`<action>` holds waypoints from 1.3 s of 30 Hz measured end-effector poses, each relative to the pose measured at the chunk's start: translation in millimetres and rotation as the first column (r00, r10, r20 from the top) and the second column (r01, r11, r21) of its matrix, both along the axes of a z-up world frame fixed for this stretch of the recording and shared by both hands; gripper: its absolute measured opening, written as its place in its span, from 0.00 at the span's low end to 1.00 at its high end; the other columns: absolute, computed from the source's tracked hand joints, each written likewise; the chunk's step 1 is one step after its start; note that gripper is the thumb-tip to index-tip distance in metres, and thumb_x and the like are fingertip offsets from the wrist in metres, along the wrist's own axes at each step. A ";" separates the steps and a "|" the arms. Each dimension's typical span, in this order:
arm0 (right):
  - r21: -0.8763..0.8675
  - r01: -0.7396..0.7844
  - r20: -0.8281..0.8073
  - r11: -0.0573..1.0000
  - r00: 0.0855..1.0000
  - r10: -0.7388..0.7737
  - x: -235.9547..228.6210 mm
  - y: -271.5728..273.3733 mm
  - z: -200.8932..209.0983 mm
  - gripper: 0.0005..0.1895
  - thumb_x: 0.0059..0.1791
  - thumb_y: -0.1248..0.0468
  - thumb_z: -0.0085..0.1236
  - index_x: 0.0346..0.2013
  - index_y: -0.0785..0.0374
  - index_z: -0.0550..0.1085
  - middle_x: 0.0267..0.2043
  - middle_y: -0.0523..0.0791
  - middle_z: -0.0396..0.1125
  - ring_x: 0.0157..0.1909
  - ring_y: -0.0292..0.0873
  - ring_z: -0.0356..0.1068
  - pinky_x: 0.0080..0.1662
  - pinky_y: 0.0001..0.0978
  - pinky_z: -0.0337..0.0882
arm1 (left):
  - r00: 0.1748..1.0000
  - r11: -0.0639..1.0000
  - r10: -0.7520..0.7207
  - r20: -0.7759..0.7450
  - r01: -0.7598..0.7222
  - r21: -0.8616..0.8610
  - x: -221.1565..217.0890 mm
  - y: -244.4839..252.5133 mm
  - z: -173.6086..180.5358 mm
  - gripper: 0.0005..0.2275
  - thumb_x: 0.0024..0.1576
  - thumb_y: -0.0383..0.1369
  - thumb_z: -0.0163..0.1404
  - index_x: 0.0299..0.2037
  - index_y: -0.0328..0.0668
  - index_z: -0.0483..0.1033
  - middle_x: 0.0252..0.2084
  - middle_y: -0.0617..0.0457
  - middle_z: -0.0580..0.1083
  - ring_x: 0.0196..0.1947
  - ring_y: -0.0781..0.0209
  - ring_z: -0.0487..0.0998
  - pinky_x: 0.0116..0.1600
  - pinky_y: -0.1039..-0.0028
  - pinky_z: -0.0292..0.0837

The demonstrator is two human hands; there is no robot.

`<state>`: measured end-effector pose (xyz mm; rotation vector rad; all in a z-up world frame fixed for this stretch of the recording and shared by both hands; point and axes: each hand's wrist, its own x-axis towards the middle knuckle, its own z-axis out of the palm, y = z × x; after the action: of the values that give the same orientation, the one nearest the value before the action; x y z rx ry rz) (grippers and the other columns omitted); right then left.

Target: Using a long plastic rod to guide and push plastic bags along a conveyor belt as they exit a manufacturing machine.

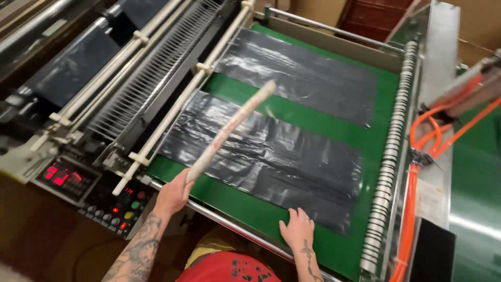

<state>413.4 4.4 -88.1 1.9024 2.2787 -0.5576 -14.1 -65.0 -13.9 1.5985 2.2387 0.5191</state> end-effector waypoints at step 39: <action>0.330 0.139 -0.615 0.934 0.782 0.101 20.8 -8.4 21.6 0.12 0.47 0.60 0.59 0.42 0.61 0.77 0.41 0.46 0.74 0.48 0.48 0.71 0.51 0.41 0.71 | 0.729 0.976 -0.109 0.676 0.207 -0.065 186.7 189.1 28.0 0.14 0.48 0.43 0.60 0.37 0.43 0.82 0.25 0.61 0.72 0.25 0.72 0.67 0.30 0.75 0.61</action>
<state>434.2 -4.0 -66.5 2.1408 2.9502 -0.9592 172.7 124.0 14.2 1.2412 1.5378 0.7345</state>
